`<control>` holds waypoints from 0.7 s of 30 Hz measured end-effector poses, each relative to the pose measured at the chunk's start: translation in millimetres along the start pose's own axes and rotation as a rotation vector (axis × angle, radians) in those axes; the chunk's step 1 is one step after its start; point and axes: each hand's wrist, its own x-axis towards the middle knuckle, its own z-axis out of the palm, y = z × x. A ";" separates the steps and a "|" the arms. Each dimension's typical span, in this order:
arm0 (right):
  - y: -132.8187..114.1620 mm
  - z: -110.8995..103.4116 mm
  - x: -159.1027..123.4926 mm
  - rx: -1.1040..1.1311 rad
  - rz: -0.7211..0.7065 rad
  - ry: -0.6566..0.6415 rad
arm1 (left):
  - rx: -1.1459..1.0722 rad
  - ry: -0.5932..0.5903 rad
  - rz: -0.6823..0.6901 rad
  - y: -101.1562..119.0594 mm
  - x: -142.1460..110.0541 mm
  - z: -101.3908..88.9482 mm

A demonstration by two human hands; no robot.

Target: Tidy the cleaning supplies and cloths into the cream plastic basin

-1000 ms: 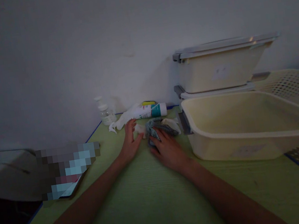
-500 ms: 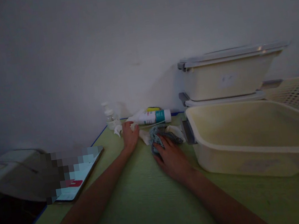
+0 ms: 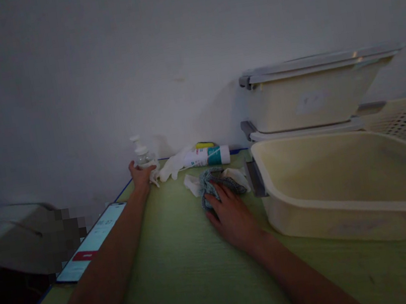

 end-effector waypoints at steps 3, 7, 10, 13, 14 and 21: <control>0.1 -0.2 0.2 0.008 -0.006 0.011 | 0.021 0.040 -0.099 -2.1 -2.8 -1.3; 0.6 -0.1 0.4 0.005 -0.009 -0.005 | 0.015 -0.020 -0.128 2.1 -6.8 -3.1; 1.6 1.2 0.4 0.013 -0.015 -0.002 | -0.006 -0.117 -0.097 4.8 -7.9 -3.0; 2.3 2.1 0.6 0.020 -0.020 0.011 | -0.008 -0.155 -0.066 5.1 -9.1 -1.8; 2.2 2.1 0.8 0.020 -0.022 0.010 | -0.004 -0.149 -0.059 4.9 -9.6 -1.3; 1.0 0.9 2.0 -0.003 -0.029 -0.004 | -0.026 -0.192 0.022 6.7 -13.9 -0.7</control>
